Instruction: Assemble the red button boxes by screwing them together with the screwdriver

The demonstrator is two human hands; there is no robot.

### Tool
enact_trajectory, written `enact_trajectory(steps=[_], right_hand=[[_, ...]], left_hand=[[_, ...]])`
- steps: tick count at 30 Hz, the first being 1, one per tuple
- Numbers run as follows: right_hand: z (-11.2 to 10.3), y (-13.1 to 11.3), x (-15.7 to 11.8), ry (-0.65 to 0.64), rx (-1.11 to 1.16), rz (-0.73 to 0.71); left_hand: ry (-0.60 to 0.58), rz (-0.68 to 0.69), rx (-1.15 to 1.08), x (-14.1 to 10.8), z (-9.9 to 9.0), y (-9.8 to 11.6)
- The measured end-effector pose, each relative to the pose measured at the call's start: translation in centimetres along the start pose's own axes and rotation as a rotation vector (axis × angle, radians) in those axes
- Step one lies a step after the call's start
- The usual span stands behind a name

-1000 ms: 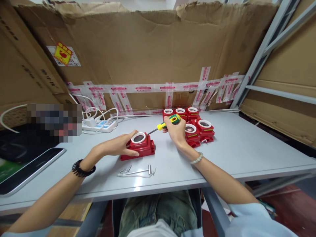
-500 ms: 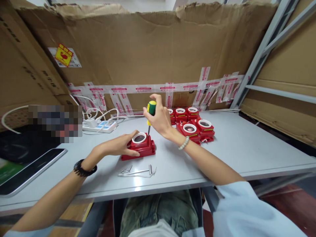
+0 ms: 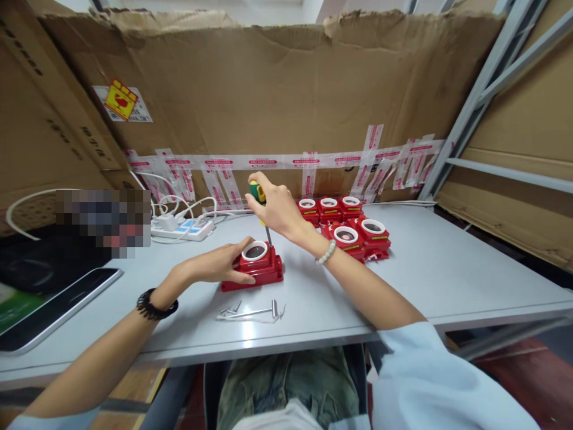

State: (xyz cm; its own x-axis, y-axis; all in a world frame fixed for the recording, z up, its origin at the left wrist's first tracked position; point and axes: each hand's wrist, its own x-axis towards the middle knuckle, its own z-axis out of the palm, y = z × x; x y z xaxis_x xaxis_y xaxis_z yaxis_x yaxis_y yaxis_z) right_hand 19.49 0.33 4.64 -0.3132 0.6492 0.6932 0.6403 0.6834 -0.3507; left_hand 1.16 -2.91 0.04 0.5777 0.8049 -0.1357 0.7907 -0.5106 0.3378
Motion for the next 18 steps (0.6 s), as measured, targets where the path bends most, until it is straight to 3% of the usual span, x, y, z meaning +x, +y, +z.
enact_trajectory(steps=[6, 13, 18], right_hand=[[0.2, -0.4, -0.3, 0.067, -0.173, 0.013], [-0.7, -0.1, -0.3, -0.042, 0.068, 0.001], [-0.3, -0.1, -0.7, 0.034, -0.098, 0.016]], left_hand=[[0.007, 0.001, 0.007, 0.0, 0.1, 0.1], [0.006, 0.0, 0.017, 0.0, 0.1, 0.0], [0.004, -0.013, 0.013, 0.0, 0.1, 0.1]])
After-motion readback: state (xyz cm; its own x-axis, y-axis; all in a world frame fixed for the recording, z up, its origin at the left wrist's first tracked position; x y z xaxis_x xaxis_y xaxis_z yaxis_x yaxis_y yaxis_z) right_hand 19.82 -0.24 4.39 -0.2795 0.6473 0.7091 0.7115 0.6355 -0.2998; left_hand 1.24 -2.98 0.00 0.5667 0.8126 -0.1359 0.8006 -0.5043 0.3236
